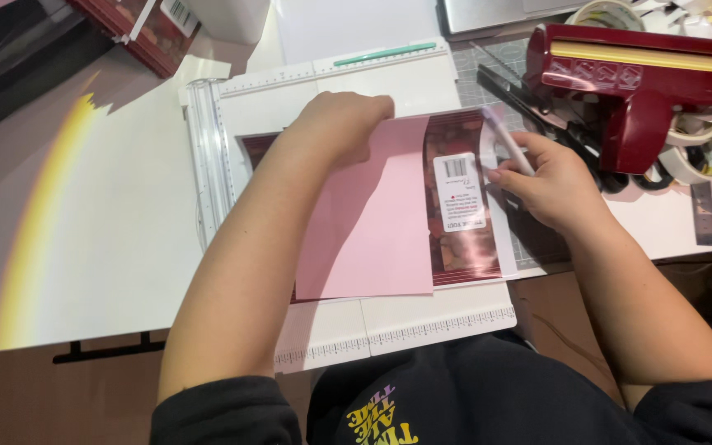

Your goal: The person aligns a printed card over a paper sheet on a cutting mat and scores it using a tool. The person then removes a printed wrapper from a paper backing and folds it over the edge of the sheet.

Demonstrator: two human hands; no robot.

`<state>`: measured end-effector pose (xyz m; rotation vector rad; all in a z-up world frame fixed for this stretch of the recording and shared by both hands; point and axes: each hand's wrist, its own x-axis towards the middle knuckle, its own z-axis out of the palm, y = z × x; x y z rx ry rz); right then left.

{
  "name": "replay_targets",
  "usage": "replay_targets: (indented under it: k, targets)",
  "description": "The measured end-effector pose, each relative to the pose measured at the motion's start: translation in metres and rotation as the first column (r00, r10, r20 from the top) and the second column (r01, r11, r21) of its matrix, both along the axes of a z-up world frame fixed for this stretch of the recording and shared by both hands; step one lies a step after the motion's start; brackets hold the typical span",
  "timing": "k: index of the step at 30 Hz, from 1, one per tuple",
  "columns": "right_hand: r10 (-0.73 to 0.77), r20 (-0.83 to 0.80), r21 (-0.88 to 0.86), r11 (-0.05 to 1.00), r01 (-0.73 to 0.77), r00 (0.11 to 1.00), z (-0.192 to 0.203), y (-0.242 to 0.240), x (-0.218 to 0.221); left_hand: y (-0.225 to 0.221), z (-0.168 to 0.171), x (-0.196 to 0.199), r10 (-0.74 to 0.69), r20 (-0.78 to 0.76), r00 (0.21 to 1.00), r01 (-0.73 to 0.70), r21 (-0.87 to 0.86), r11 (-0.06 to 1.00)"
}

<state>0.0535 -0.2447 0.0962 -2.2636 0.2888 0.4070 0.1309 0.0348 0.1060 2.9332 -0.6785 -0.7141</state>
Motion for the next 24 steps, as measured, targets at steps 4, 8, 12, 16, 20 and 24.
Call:
replay_targets:
  k: [4, 8, 12, 16, 20, 24]
  targets:
    - [-0.038, 0.101, 0.122, 0.992, 0.025, 0.994, -0.026, -0.013, 0.005, 0.009, -0.029, -0.013, 0.003, 0.339, 0.941, 0.053, -0.158, 0.986]
    - [-0.097, 0.058, 0.264, 0.961, 0.078, 0.994, -0.034, -0.017, 0.006, 0.005, -0.023, -0.045, 0.126, 0.234, 0.964, -0.069, -0.235, 0.970]
    - [-0.134, 0.016, 0.284, 0.951, 0.124, 0.991, -0.047, -0.017, 0.012, 0.000, -0.062, -0.061, 0.279, 0.199, 0.939, -0.219, -0.279, 0.935]
    - [-0.100, 0.091, 0.339, 0.939, 0.064, 0.991, -0.054, -0.011, 0.015, -0.001, -0.066, -0.074, 0.364, 0.267, 0.892, -0.306, -0.236, 0.922]
    - [-0.121, 0.141, 0.352, 0.934, 0.065, 0.983, -0.063, -0.007, 0.017, 0.006, -0.058, -0.083, 0.429, 0.194, 0.882, -0.385, -0.227, 0.894]
    - [-0.155, 0.167, 0.373, 0.924, 0.083, 0.974, -0.070, -0.008, 0.018, 0.008, -0.060, -0.084, 0.455, 0.188, 0.870, -0.410, -0.235, 0.881]
